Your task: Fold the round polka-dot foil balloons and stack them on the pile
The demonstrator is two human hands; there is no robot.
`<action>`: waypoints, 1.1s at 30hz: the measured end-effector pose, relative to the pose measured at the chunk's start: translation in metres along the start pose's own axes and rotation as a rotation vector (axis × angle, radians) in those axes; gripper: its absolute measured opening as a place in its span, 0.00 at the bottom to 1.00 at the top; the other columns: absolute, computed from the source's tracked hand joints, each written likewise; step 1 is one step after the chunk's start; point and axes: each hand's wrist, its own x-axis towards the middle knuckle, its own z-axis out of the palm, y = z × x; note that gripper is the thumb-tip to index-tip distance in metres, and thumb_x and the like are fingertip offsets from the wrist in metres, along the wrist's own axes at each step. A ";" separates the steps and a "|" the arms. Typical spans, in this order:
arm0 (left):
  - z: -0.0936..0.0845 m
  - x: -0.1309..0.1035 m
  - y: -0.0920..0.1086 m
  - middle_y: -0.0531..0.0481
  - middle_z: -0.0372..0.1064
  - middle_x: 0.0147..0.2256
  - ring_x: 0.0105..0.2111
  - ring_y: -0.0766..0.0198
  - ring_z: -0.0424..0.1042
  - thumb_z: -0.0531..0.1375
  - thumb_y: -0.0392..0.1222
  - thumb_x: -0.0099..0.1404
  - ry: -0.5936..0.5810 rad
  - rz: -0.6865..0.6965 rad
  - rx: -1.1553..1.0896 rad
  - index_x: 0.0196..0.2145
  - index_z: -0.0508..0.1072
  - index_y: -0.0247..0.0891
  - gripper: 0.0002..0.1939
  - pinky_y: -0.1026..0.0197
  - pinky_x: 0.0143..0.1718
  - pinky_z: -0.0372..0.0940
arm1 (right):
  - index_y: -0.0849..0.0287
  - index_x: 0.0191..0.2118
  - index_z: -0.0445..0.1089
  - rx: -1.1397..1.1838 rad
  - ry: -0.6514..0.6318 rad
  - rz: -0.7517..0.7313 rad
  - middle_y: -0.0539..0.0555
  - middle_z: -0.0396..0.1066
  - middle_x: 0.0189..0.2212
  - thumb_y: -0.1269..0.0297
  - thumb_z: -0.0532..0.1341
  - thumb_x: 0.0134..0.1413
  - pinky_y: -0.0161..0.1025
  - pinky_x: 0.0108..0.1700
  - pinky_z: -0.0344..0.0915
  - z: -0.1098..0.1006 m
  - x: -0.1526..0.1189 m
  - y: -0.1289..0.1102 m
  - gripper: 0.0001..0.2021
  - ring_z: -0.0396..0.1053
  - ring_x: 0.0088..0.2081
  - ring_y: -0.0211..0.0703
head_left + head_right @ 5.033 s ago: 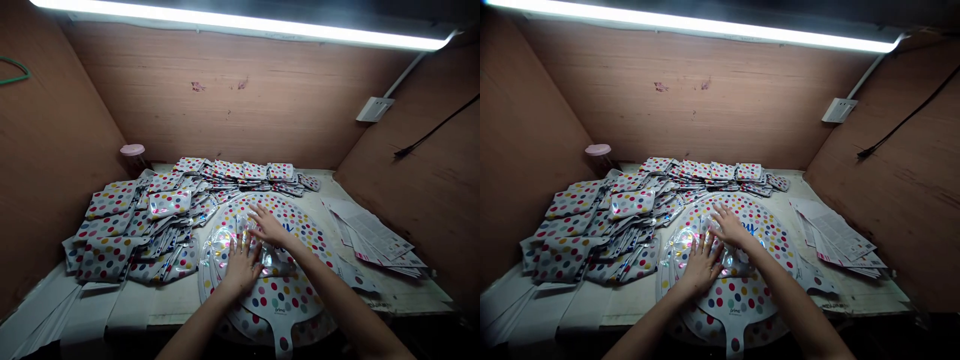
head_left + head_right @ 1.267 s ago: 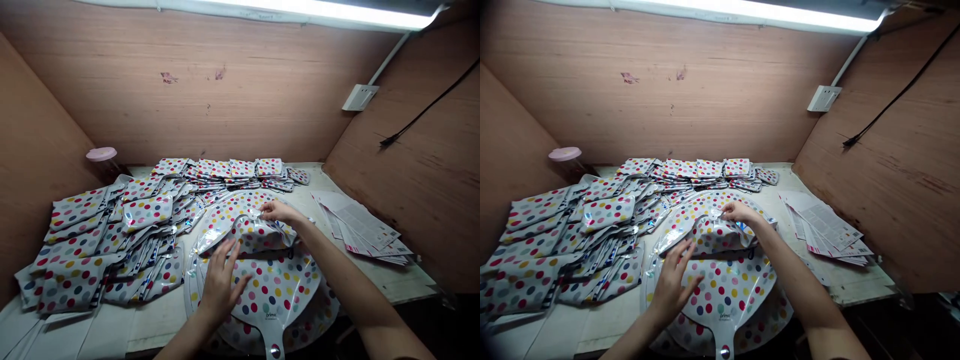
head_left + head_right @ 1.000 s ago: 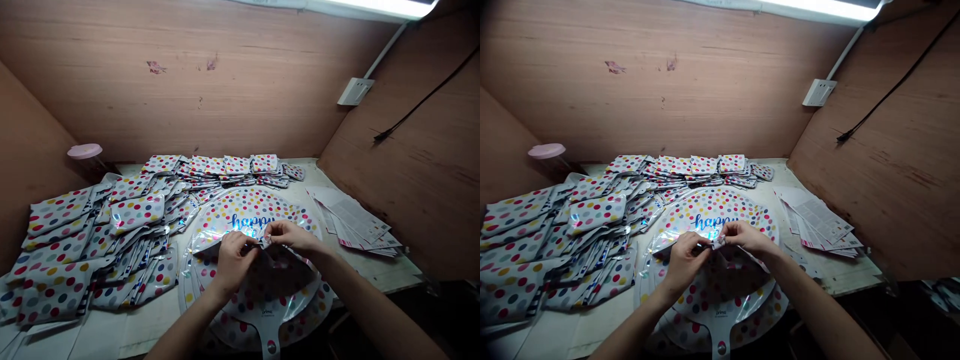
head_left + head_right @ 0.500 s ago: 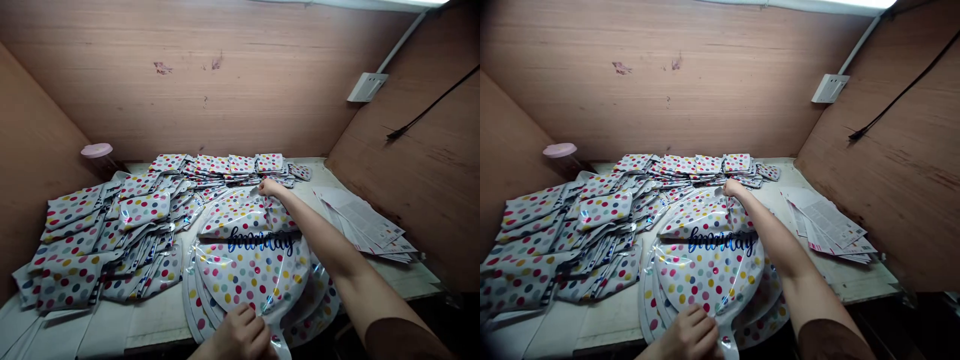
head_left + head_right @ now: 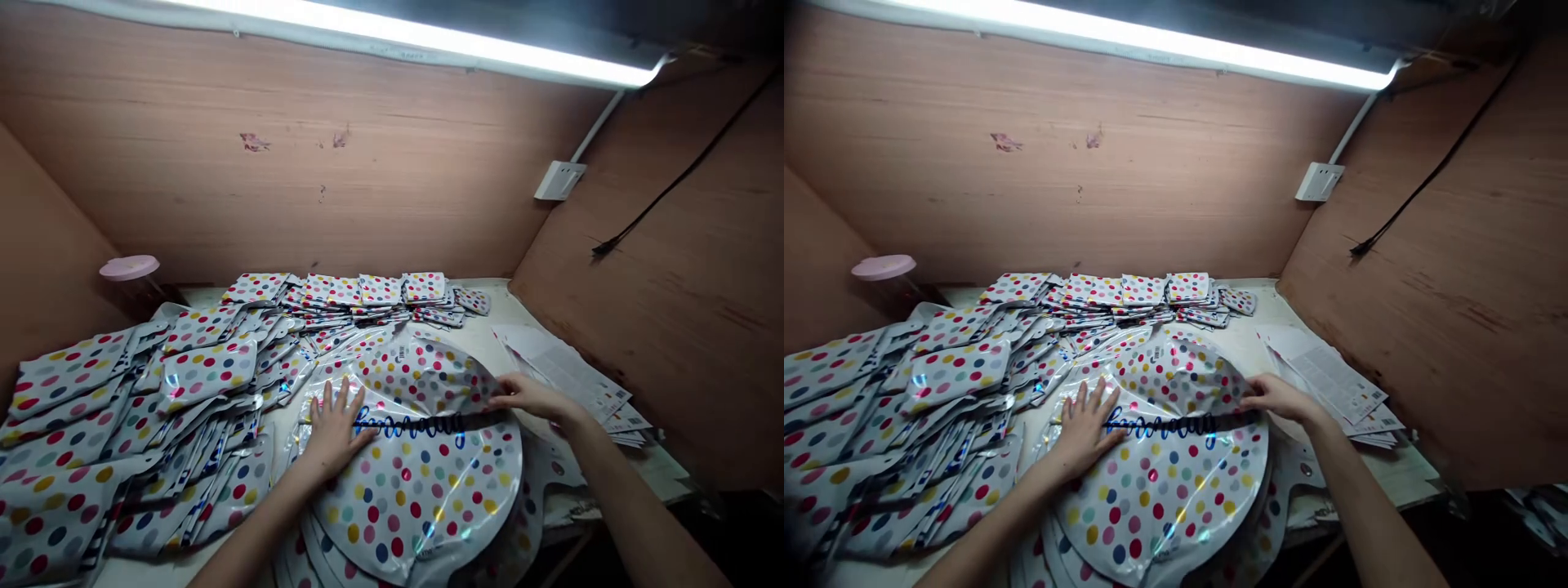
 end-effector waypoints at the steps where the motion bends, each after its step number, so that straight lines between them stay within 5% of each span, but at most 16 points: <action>1: 0.000 0.000 -0.005 0.45 0.30 0.68 0.66 0.37 0.29 0.50 0.67 0.62 0.009 -0.008 0.002 0.66 0.46 0.51 0.40 0.32 0.60 0.35 | 0.62 0.33 0.72 -0.043 0.121 0.033 0.52 0.73 0.29 0.45 0.60 0.47 0.37 0.34 0.64 0.009 0.002 0.014 0.21 0.69 0.33 0.45; 4: -0.004 0.004 -0.021 0.45 0.32 0.68 0.65 0.35 0.32 0.51 0.69 0.59 0.033 -0.019 0.017 0.66 0.47 0.49 0.43 0.31 0.59 0.39 | 0.60 0.28 0.68 -0.211 0.414 0.146 0.52 0.70 0.24 0.53 0.54 0.55 0.37 0.32 0.61 0.032 0.020 0.038 0.16 0.67 0.29 0.44; 8: -0.009 0.007 -0.033 0.39 0.44 0.65 0.64 0.34 0.41 0.55 0.65 0.59 0.228 0.096 0.068 0.64 0.56 0.43 0.41 0.30 0.59 0.41 | 0.60 0.33 0.68 -0.357 0.588 0.174 0.59 0.71 0.30 0.61 0.53 0.56 0.43 0.39 0.62 0.043 0.027 0.030 0.10 0.68 0.35 0.50; 10: -0.014 0.007 -0.036 0.38 0.58 0.59 0.60 0.43 0.55 0.56 0.54 0.64 0.334 0.286 0.071 0.59 0.63 0.40 0.29 0.38 0.59 0.50 | 0.59 0.38 0.69 -0.455 0.604 0.017 0.61 0.70 0.40 0.62 0.54 0.56 0.49 0.48 0.59 0.044 0.018 0.019 0.09 0.66 0.45 0.54; 13: -0.023 0.009 -0.038 0.43 0.71 0.46 0.48 0.56 0.68 0.51 0.36 0.68 0.397 0.565 0.086 0.49 0.71 0.40 0.15 0.49 0.55 0.61 | 0.56 0.41 0.70 -0.657 0.410 -0.402 0.59 0.68 0.48 0.64 0.59 0.51 0.50 0.55 0.57 0.051 0.009 0.009 0.11 0.62 0.52 0.53; 15: -0.030 0.012 -0.041 0.44 0.72 0.42 0.45 0.57 0.70 0.50 0.32 0.68 0.460 0.600 0.104 0.47 0.72 0.39 0.15 0.48 0.52 0.63 | 0.58 0.43 0.71 -0.778 0.374 -0.569 0.59 0.69 0.48 0.71 0.58 0.49 0.50 0.54 0.61 0.057 0.011 0.011 0.13 0.64 0.51 0.52; 18: -0.038 0.019 -0.051 0.45 0.74 0.37 0.40 0.59 0.73 0.49 0.31 0.68 0.549 0.537 0.037 0.47 0.71 0.37 0.15 0.50 0.49 0.66 | 0.60 0.44 0.72 -0.792 0.496 -0.609 0.60 0.72 0.45 0.79 0.52 0.49 0.50 0.51 0.66 0.057 0.023 0.026 0.18 0.68 0.48 0.51; 22: -0.043 0.021 -0.070 0.44 0.71 0.49 0.51 0.58 0.70 0.51 0.31 0.63 0.442 0.481 -0.151 0.50 0.70 0.39 0.19 0.51 0.54 0.64 | 0.60 0.48 0.70 -0.583 0.481 -0.624 0.60 0.71 0.48 0.78 0.51 0.50 0.48 0.51 0.67 0.043 0.029 0.050 0.20 0.68 0.50 0.48; 25: -0.043 0.018 -0.082 0.46 0.73 0.45 0.50 0.57 0.71 0.53 0.32 0.58 0.292 0.351 -0.358 0.40 0.75 0.39 0.15 0.53 0.52 0.66 | 0.58 0.44 0.71 -0.407 0.403 -0.599 0.58 0.69 0.52 0.75 0.50 0.55 0.49 0.57 0.63 0.033 0.024 0.058 0.16 0.64 0.56 0.47; 29: -0.049 0.018 -0.085 0.46 0.72 0.48 0.52 0.56 0.69 0.55 0.39 0.58 0.119 0.228 -0.650 0.40 0.74 0.40 0.13 0.54 0.51 0.66 | 0.58 0.44 0.70 -0.163 0.191 -0.394 0.57 0.64 0.58 0.68 0.54 0.54 0.50 0.63 0.53 0.026 0.015 0.056 0.13 0.56 0.62 0.49; 33: -0.058 0.032 -0.075 0.50 0.75 0.42 0.45 0.61 0.73 0.48 0.37 0.62 0.038 -0.019 -0.436 0.39 0.71 0.40 0.14 0.59 0.47 0.66 | 0.58 0.39 0.68 0.066 0.180 -0.215 0.58 0.72 0.46 0.57 0.55 0.55 0.47 0.54 0.63 0.016 0.024 0.054 0.11 0.67 0.52 0.52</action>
